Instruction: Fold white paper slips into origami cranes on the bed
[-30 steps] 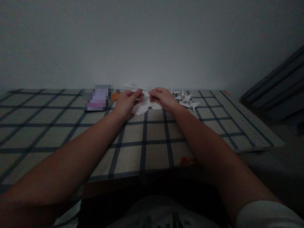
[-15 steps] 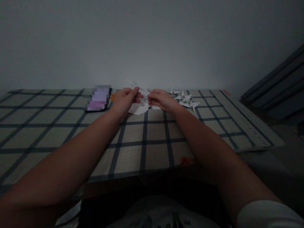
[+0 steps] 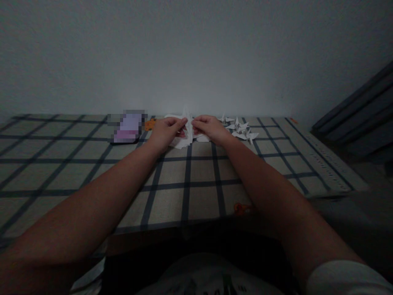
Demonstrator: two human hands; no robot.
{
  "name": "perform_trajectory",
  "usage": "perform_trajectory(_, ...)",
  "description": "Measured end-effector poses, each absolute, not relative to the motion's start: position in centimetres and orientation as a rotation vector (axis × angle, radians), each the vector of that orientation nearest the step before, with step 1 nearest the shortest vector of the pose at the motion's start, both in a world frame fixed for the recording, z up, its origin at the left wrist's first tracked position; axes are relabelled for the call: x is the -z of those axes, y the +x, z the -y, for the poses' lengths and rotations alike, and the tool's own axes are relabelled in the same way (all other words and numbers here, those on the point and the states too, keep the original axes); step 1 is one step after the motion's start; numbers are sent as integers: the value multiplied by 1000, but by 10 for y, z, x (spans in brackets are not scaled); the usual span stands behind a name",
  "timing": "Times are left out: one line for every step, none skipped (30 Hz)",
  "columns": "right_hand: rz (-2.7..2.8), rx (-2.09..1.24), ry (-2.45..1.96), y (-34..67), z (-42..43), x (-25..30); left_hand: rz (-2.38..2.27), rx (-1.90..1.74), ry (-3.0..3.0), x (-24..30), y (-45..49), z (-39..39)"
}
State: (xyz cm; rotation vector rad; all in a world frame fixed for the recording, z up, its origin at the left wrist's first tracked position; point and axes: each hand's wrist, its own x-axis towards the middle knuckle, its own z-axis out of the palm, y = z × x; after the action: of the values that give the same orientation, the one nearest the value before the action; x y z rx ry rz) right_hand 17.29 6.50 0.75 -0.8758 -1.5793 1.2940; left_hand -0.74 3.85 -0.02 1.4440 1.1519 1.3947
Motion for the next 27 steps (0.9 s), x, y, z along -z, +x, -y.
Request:
perform_trajectory(1583, -1267, -894, 173, -64, -9, -1132, -1390, 1428, 1, -7, -39)
perform_trajectory(1583, -1243, -910, 172, -62, -10, -1115, -1385, 1417, 2, -6, -40)
perform_trajectory(1579, -1224, -922, 172, -62, -11, -1101, -1387, 1406, 4, -6, -40)
perform_trajectory(1572, -1213, -931, 171, -61, -12, -1090, -1391, 1396, 5, -5, -41)
perform_trajectory(1566, -1211, -930, 171, -61, -12, -1084, -1394, 1387, 6, -5, -42)
perform_trajectory(1562, -1220, -918, 171, -62, -11, -1083, -1399, 1376, 7, -5, -42)
perform_trajectory(1555, -1237, -898, 171, -63, -10, -1085, -1405, 1363, 7, -5, -43)
perform_trajectory(1545, -1260, -870, 171, -64, -9, -1087, -1418, 1347, 7, -5, -44)
perform_trajectory(1530, -1285, -843, 171, -65, -8, -1086, -1440, 1330, 7, -5, -44)
perform_trajectory(1511, -1309, -821, 171, -65, -7, -1086, -1462, 1316, 6, -5, -45)
perform_trajectory(1492, -1329, -807, 171, -66, -6, -1089, -1482, 1310, 6, -6, -45)
perform_trajectory(1474, -1346, -799, 170, -66, -6, -1093, -1499, 1312, 5, -6, -45)
perform_trajectory(1460, -1360, -795, 170, -66, -5, -1097, -1514, 1320, 4, -6, -45)
perform_trajectory(1450, -1369, -791, 169, -66, -5, -1098, -1527, 1329, 4, -6, -45)
perform_trajectory(1444, -1375, -786, 169, -66, -5, -1096, -1538, 1334, 3, -6, -44)
perform_trajectory(1441, -1377, -778, 168, -66, -5, -1091, -1547, 1337, 3, -6, -44)
perform_trajectory(1438, -1378, -772, 168, -66, -5, -1087, -1552, 1338, 2, -6, -43)
perform_trajectory(1434, -1378, -766, 168, -67, -4, -1090, -1551, 1344, 2, -5, -42)
perform_trajectory(1432, -1378, -760, 168, -67, -4, -1101, -1547, 1356, 1, -5, -41)
perform_trajectory(1430, -1378, -754, 168, -68, -3, -1115, -1541, 1372, 0, -4, -39)
perform_trajectory(1427, -1378, -748, 168, -69, -3, -1131, -1536, 1388, -1, -4, -37)
perform_trajectory(1425, -1378, -743, 169, -70, -2, -1142, -1531, 1401, -2, -3, -36)
perform_trajectory(1426, -1379, -737, 169, -71, -1, -1146, -1529, 1410, -2, -2, -34)
perform_trajectory(1428, -1379, -731, 170, -72, -1, -1142, -1527, 1416, -3, -2, -32)
perform_trajectory(1430, -1379, -721, 171, -73, 0, -1132, -1520, 1424, -3, -2, -31)
perform_trajectory(1433, -1377, -712, 171, -73, 0, -1120, -1515, 1435, -4, -2, -30)
perform_trajectory(1441, -1370, -706, 172, -74, 1, -1111, -1506, 1454, -4, -2, -30)
